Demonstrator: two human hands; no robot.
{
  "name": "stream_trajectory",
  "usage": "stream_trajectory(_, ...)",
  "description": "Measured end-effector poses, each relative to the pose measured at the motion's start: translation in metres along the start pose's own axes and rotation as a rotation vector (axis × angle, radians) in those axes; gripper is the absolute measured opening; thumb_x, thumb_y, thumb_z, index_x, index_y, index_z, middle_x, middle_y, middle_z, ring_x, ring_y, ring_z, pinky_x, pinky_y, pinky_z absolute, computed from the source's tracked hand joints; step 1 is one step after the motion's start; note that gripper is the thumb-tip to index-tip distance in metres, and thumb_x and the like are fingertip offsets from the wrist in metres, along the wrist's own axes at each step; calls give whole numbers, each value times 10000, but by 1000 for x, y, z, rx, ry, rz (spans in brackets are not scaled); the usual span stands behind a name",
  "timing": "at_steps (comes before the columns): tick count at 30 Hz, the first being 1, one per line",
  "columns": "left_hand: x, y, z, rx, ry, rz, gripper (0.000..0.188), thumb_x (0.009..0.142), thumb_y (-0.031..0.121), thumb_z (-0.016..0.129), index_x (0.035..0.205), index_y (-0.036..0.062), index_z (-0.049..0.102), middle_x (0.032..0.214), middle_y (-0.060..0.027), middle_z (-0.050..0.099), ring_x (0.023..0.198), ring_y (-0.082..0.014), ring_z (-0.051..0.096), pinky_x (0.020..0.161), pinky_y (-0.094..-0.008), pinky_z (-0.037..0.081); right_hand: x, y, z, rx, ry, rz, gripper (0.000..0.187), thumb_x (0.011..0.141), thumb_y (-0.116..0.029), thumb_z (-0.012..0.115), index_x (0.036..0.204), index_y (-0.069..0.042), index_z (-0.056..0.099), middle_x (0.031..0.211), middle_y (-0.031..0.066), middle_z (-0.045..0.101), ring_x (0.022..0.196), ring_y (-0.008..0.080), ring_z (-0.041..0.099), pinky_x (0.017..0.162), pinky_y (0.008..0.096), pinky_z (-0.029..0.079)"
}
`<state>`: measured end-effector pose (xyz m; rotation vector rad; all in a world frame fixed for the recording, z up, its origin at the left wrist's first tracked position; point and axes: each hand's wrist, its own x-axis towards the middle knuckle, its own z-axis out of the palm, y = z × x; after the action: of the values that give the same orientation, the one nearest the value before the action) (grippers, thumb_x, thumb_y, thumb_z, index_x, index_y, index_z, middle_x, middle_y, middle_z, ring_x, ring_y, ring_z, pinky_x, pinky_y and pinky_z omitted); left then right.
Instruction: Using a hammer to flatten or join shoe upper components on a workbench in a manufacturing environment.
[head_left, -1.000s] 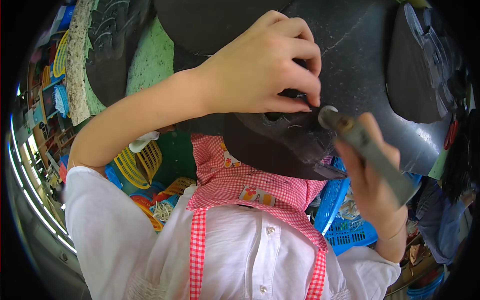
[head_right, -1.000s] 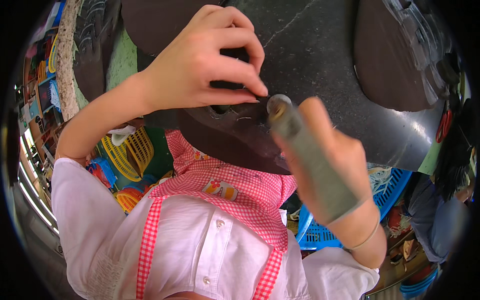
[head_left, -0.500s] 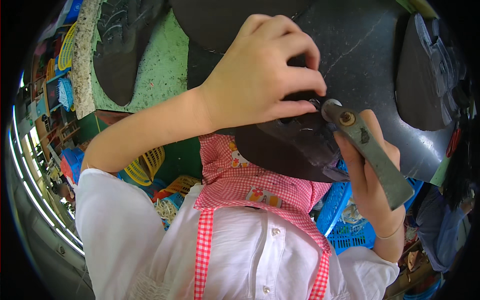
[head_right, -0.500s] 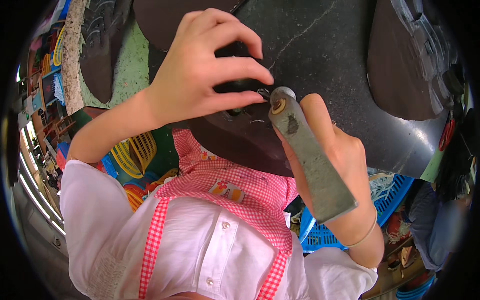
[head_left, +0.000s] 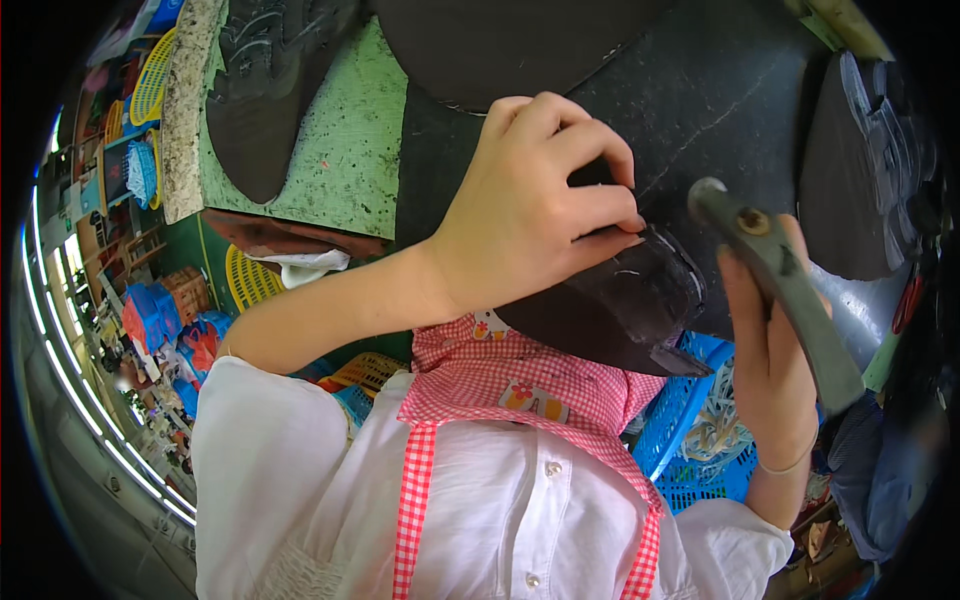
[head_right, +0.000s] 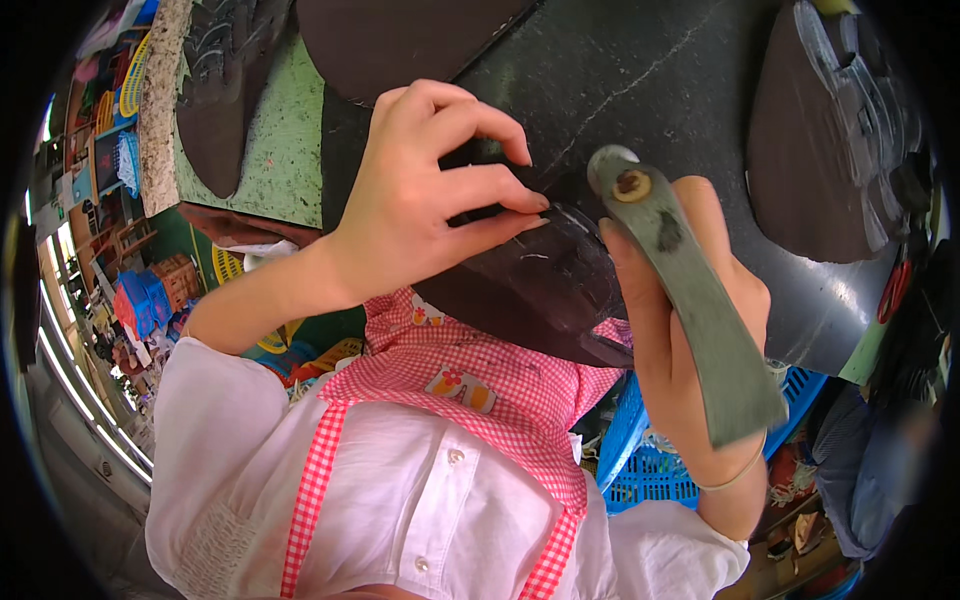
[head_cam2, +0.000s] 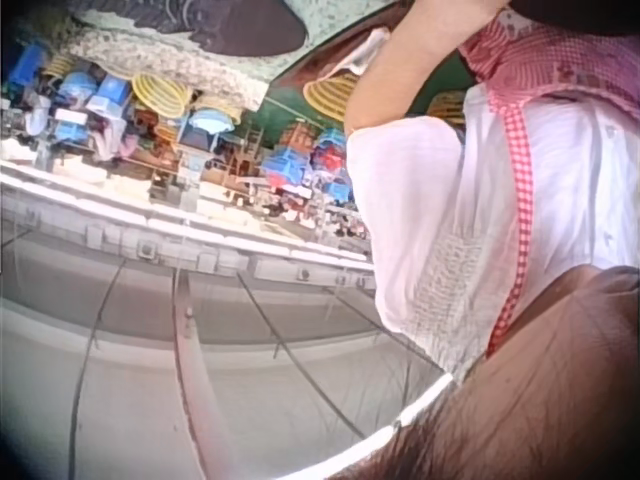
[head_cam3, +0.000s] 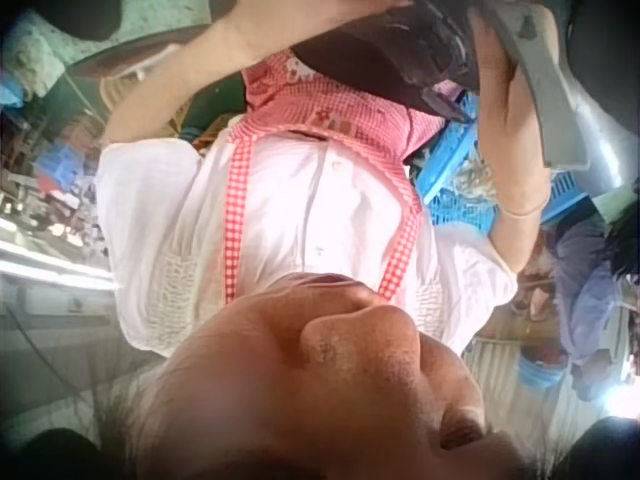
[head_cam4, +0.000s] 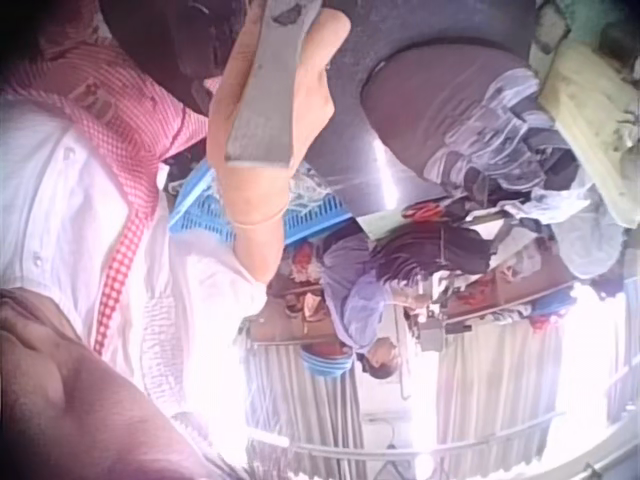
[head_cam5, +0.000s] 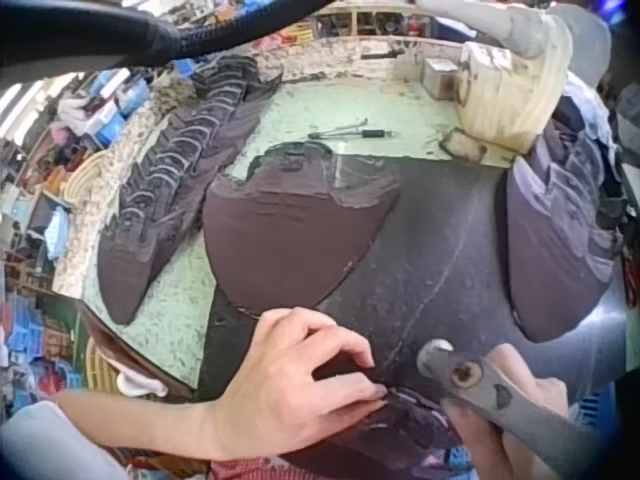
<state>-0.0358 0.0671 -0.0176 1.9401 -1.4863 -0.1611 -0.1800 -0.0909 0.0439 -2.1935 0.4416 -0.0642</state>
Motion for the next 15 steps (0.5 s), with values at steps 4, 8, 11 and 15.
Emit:
stream_trajectory(4, 1, 9, 3, 131, 39, 72, 185, 602, 167, 774, 745, 183, 657, 932, 66, 599, 909, -211, 517, 807, -397, 369, -7, -3, 7, -61, -94, 17, 85, 890, -46, 595, 937, 5, 544, 720, 125, 452, 513, 239, 493, 485, 287, 397)
stream_trajectory(8, -7, 5, 3, 211, 36, 161, 188, 606, 173, 750, 769, 154, 657, 921, 52, 591, 909, -213, 535, 831, -404, 380, -4, -7, 6, 77, -77, 119, 87, 882, -44, 597, 949, -16, 550, 712, 128, 464, 548, 301, 565, 496, 328, 447)
stream_trajectory(11, -10, 24, 6, 315, 11, 220, 197, 618, 211, 737, 790, 150, 662, 936, 16, 594, 893, -212, 539, 854, -421, 381, -5, -2, 9, -223, -82, -204, 83, 903, -78, 574, 951, -17, 547, 736, 130, 505, 575, 304, 582, 493, 338, 444)
stream_trajectory(15, -15, 23, -2, 266, -27, 84, 294, 627, 275, 734, 864, 117, 660, 1011, -31, 551, 1005, -238, 501, 905, -440, 367, 5, -7, -1, -92, -104, -101, 85, 896, -74, 581, 939, -15, 540, 728, 135, 505, 595, 319, 591, 500, 345, 446)
